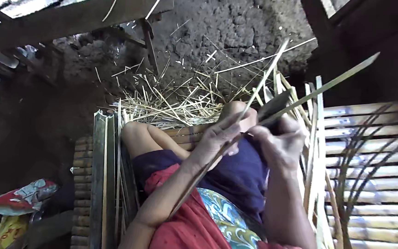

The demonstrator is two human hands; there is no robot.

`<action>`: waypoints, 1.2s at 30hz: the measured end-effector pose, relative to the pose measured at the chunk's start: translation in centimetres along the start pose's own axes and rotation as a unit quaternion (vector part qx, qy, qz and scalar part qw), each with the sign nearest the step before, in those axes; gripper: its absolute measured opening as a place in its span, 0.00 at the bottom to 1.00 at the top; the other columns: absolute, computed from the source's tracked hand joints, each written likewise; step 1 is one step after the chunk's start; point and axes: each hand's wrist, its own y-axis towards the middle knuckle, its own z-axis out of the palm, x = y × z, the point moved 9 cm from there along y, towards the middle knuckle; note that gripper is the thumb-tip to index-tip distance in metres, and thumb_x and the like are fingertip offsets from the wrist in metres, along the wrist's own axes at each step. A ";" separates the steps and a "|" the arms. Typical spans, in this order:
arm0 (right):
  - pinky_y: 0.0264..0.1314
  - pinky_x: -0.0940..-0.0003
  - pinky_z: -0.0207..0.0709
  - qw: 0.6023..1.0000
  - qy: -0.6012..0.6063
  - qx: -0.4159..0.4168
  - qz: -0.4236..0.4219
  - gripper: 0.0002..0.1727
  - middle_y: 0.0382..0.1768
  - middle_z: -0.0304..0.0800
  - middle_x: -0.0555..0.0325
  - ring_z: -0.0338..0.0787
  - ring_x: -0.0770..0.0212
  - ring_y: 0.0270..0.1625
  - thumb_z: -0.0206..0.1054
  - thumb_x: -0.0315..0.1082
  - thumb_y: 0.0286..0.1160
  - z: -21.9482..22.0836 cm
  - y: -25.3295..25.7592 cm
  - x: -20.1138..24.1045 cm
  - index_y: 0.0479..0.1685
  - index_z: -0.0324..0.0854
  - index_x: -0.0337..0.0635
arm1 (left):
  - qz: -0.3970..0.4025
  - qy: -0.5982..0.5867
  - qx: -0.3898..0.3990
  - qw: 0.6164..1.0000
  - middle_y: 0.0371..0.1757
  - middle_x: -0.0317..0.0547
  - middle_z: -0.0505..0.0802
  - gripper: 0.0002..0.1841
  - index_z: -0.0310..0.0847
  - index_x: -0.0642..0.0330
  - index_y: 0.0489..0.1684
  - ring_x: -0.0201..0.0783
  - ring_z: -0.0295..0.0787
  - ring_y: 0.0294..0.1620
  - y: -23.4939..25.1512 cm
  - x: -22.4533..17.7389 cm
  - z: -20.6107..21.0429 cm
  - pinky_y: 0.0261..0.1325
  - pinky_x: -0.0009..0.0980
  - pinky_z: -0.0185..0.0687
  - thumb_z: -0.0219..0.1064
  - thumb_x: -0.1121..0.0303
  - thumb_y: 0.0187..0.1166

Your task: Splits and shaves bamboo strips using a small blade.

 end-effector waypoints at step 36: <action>0.31 0.71 0.78 0.978 -0.043 0.163 -0.122 0.31 0.21 0.89 0.59 0.86 0.70 0.25 0.65 0.66 0.76 8.5 -6.0 5.9 0.31 0.89 0.44 | 0.086 -0.104 -0.150 0.979 0.22 0.24 0.75 0.11 0.71 0.44 0.54 0.18 0.65 0.12 -3.1 -2.6 -6.7 0.19 0.12 0.67 0.43 0.56 0.95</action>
